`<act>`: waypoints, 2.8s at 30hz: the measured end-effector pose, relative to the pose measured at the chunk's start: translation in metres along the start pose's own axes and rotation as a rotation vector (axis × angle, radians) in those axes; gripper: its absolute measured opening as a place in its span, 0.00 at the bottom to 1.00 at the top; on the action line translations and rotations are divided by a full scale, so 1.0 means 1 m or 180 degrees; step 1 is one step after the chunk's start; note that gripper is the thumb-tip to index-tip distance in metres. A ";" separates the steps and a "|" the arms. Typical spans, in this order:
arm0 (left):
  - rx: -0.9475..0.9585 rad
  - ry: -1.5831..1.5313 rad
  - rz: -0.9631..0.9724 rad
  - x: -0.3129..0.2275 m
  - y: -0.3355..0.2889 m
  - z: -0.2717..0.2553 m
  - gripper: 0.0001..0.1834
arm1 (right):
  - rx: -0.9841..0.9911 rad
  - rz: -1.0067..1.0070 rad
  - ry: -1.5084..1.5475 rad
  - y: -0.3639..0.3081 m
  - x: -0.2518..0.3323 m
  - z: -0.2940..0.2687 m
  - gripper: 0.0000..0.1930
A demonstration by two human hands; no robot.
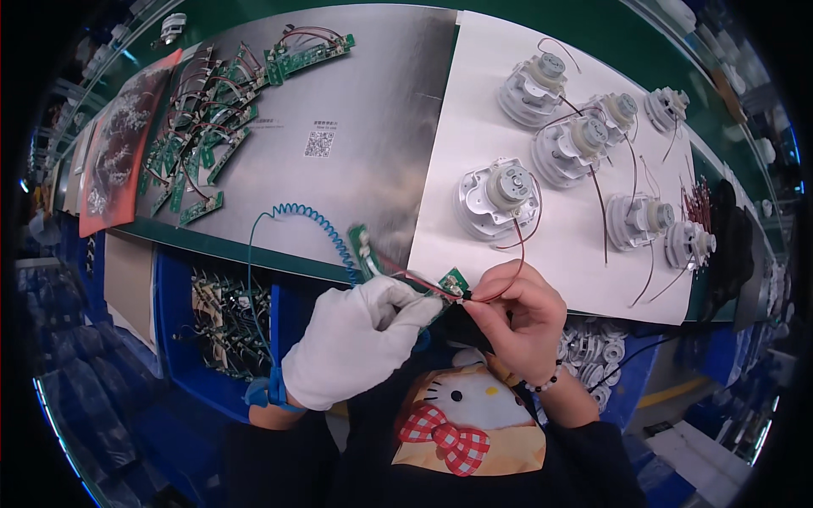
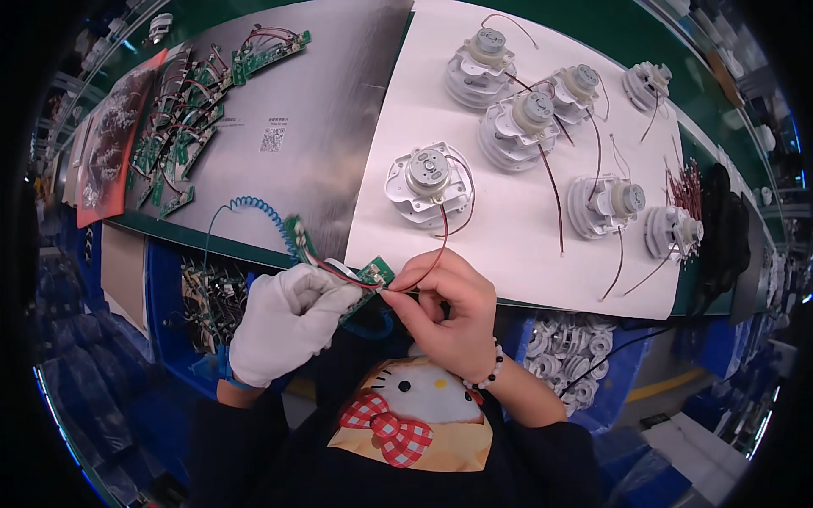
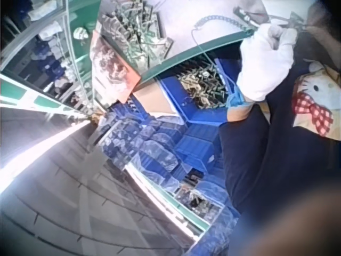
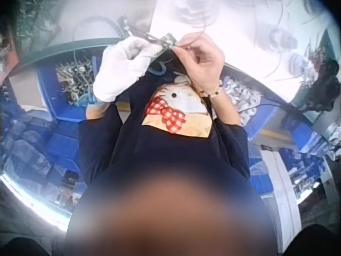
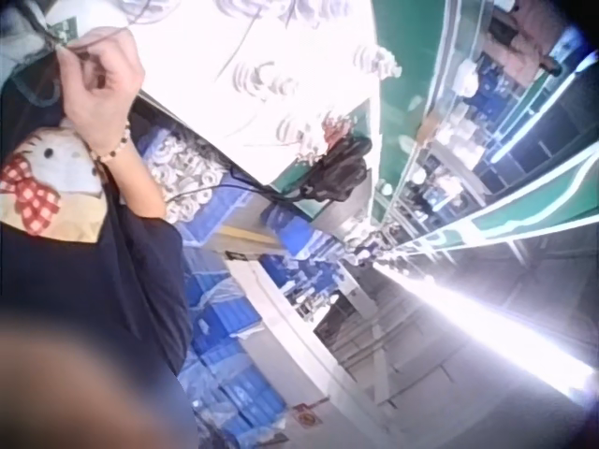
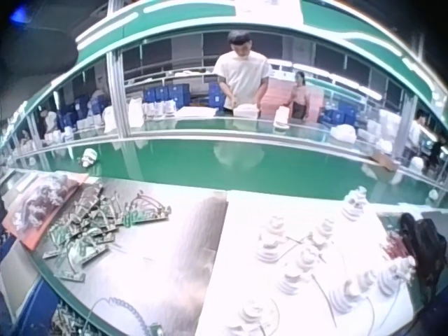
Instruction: The person assembles small electronic devices by connecting wires from white circular components to green circuit boards. They pick up components from a tray, attach wires to the boards, and place the assembled units on a white surface.
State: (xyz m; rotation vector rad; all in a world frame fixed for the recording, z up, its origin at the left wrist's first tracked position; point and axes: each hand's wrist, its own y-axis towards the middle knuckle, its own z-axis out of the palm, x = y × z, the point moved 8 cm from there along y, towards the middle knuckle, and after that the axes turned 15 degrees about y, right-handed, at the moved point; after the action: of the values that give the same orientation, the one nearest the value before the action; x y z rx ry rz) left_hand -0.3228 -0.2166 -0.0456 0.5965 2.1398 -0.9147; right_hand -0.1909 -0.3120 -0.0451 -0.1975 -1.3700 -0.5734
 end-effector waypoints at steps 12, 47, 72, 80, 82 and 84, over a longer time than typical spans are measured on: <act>-0.0492 0.0549 0.1017 -0.018 -0.003 -0.001 0.06 | -0.0110 -0.0323 -0.0648 0.001 0.014 0.004 0.07; -0.0580 0.0525 0.1385 -0.023 -0.011 0.009 0.08 | -0.0302 0.1815 0.2431 -0.028 -0.036 0.017 0.14; -0.0539 0.0126 0.0906 0.001 -0.015 0.003 0.06 | -0.0106 0.1867 0.1173 -0.025 -0.038 0.017 0.08; -0.0806 0.0346 0.0900 -0.007 -0.012 -0.019 0.05 | 0.2266 -0.1776 -0.4253 0.011 0.022 0.025 0.14; -0.0816 0.0375 0.0872 -0.002 -0.012 -0.019 0.05 | 0.2737 -0.1793 -0.4402 0.010 0.017 0.026 0.13; -0.0838 0.0372 0.0898 -0.001 -0.013 -0.019 0.05 | 0.2990 -0.1943 -0.4307 0.007 0.023 0.031 0.14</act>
State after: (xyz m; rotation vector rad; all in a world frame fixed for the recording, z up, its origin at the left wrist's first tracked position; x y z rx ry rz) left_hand -0.3384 -0.2102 -0.0299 0.8061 2.1612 -0.4462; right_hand -0.2124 -0.2975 -0.0153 0.7726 -2.9050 -0.1589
